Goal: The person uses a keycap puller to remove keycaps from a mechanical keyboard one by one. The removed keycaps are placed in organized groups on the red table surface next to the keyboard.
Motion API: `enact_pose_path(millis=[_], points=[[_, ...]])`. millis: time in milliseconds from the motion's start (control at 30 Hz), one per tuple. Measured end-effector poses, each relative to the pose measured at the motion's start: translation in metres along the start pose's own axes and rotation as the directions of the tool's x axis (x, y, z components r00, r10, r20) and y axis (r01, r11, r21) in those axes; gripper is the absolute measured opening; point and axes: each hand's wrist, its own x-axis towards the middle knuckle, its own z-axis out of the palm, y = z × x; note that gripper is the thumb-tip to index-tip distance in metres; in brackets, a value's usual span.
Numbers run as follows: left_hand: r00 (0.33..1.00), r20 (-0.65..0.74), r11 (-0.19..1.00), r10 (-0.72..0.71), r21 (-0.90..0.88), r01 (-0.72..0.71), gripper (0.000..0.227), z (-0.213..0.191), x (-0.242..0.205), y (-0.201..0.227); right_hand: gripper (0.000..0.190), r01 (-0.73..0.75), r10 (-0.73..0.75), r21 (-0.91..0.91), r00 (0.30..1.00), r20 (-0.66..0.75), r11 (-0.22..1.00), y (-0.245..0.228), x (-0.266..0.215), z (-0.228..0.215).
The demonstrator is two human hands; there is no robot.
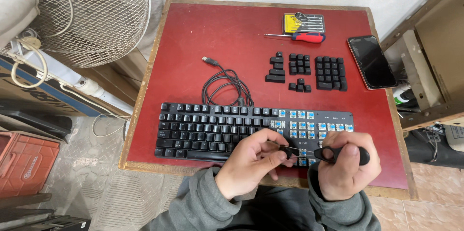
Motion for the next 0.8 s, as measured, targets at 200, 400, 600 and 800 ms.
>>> enact_pose_path(millis=[200, 400, 600, 800], points=[[0.994, -0.096, 0.982, -0.044, 0.178, 0.061, 0.024, 0.000, 0.033, 0.037, 0.048, 0.078, 0.005, -0.303, 0.965, 0.263, 0.950, -0.009, 0.017, -0.024], [0.995, -0.086, 0.951, 0.045, 0.308, -0.016, 0.038, -0.014, 0.098, 0.077, 0.022, 0.443, -0.267, -0.288, 0.831, 0.489, 0.849, 0.002, 0.073, -0.010], [0.976, 0.181, 0.930, 0.122, 0.323, -0.177, 0.034, -0.033, 0.114, 0.075, 0.030, 0.125, -0.092, -0.194, 0.981, 0.172, 0.973, 0.021, 0.076, -0.004], [0.993, 0.106, 0.903, -0.049, 0.429, -0.001, 0.034, -0.030, 0.122, 0.079, 0.026, 0.277, -0.203, -0.284, 0.943, 0.264, 0.918, 0.043, 0.070, -0.006]])
